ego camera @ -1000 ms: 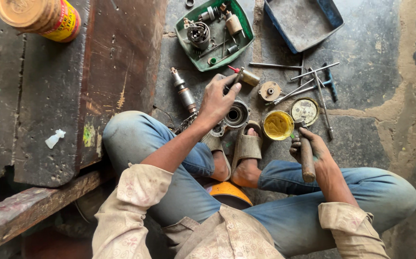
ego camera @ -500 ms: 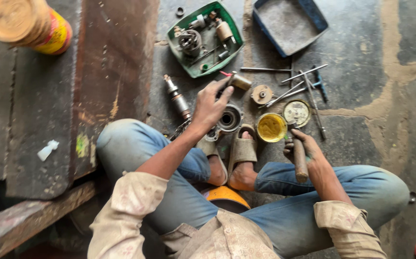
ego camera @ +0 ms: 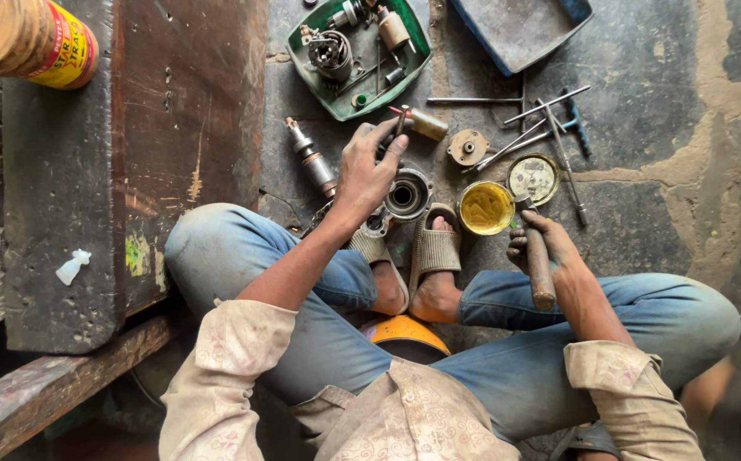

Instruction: The person sits on the workshop floor and repairs a small electric motor. They hammer a part out of the motor housing, apply grease from a tin, press a small fitting into place, and fit the armature back into the housing.

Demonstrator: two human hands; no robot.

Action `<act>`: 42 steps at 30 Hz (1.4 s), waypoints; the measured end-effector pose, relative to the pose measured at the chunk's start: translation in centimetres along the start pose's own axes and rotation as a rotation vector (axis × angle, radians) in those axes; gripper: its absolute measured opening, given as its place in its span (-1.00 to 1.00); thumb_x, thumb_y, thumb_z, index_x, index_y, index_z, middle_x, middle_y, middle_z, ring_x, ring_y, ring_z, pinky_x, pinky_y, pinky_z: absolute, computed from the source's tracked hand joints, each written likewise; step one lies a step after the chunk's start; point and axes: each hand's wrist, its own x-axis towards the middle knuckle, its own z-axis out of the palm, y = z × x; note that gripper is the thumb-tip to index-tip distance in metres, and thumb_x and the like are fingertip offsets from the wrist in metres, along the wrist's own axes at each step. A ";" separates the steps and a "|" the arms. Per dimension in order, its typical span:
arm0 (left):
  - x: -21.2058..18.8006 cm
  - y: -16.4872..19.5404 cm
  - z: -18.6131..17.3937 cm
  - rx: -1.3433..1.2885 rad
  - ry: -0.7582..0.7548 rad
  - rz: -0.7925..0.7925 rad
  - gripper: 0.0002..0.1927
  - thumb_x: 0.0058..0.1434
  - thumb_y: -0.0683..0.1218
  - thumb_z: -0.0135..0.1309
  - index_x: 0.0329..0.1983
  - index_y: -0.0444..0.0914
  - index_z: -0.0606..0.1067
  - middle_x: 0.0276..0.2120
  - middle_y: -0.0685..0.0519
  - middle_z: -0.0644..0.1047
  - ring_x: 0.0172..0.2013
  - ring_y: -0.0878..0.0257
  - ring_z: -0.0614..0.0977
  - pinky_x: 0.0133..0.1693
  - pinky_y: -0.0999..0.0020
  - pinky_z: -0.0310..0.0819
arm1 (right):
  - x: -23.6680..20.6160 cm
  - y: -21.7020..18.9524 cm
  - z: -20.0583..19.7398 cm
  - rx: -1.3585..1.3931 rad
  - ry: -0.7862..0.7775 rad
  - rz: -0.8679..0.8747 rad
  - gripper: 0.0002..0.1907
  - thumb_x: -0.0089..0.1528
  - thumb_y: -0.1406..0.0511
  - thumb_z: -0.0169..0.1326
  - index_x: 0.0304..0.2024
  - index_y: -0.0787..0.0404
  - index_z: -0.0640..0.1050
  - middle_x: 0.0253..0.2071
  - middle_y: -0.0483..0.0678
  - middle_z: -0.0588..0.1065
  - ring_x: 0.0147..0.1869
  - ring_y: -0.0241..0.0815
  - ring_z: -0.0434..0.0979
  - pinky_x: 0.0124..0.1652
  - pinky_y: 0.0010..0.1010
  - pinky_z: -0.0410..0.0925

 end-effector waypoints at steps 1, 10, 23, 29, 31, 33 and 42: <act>0.0 0.0 0.0 -0.003 -0.012 -0.005 -0.62 0.37 0.04 0.06 0.17 -0.19 0.55 -0.24 -0.09 0.50 -0.19 0.01 0.60 -0.12 0.11 0.45 | 0.0 0.0 0.0 0.000 -0.001 0.001 -0.73 0.31 0.18 0.13 -0.27 0.18 0.36 -0.45 -0.17 0.36 -0.52 -0.38 0.36 -0.44 -0.50 0.32; 0.0 0.4 -0.3 0.009 -0.039 -0.006 -0.62 0.35 0.03 0.09 0.14 -0.26 0.55 -0.23 -0.12 0.54 -0.20 -0.01 0.63 -0.13 0.10 0.46 | 0.4 0.1 -0.1 -0.030 0.002 -0.002 -0.75 0.33 0.19 0.12 -0.24 0.16 0.35 -0.46 -0.18 0.35 -0.52 -0.40 0.35 -0.43 -0.50 0.31; -0.5 -0.6 0.1 0.012 -0.041 0.084 -0.63 0.34 -0.05 0.16 0.16 -0.27 0.54 -0.21 -0.13 0.58 -0.18 -0.02 0.66 -0.11 0.11 0.50 | 0.5 0.2 -0.7 -0.037 0.003 0.023 -0.75 0.35 0.16 0.11 -0.26 0.13 0.35 -0.48 -0.19 0.34 -0.50 -0.38 0.36 -0.41 -0.47 0.29; -0.1 -0.1 -0.5 0.032 -0.056 0.127 -0.65 0.35 -0.04 0.21 0.15 -0.26 0.55 -0.16 -0.11 0.63 -0.15 0.01 0.68 -0.09 0.14 0.53 | 0.0 0.3 -0.2 -0.007 -0.005 0.046 -0.74 0.39 0.16 0.10 -0.20 0.13 0.33 -0.45 -0.19 0.34 -0.48 -0.39 0.36 -0.38 -0.47 0.29; 0.3 0.5 -1.5 -0.011 -0.054 0.142 -0.64 0.37 -0.04 0.21 0.18 -0.23 0.53 -0.11 -0.08 0.64 -0.16 0.09 0.71 -0.10 0.23 0.59 | -0.1 0.3 0.1 -0.019 -0.002 0.038 -0.76 0.39 0.16 0.09 -0.18 0.09 0.33 -0.44 -0.20 0.35 -0.48 -0.40 0.35 -0.38 -0.48 0.28; 0.5 1.0 -3.0 -0.077 -0.059 0.122 -0.65 0.40 -0.05 0.19 0.21 -0.22 0.52 -0.07 -0.05 0.64 -0.18 0.15 0.74 -0.11 0.28 0.65 | -0.2 0.2 0.4 -0.040 -0.010 0.022 -0.79 0.39 0.15 0.07 -0.17 0.05 0.33 -0.42 -0.21 0.35 -0.48 -0.43 0.33 -0.37 -0.50 0.27; 1.5 2.9 -8.7 0.101 0.014 0.218 -0.83 0.57 -0.17 0.18 0.11 -0.33 0.49 -0.12 -0.08 0.57 -0.20 0.18 0.71 -0.16 0.32 0.65 | 0.3 -0.1 2.4 -0.042 0.012 0.055 -0.82 0.40 0.16 0.07 -0.15 0.05 0.36 -0.43 -0.21 0.32 -0.47 -0.41 0.31 -0.38 -0.49 0.24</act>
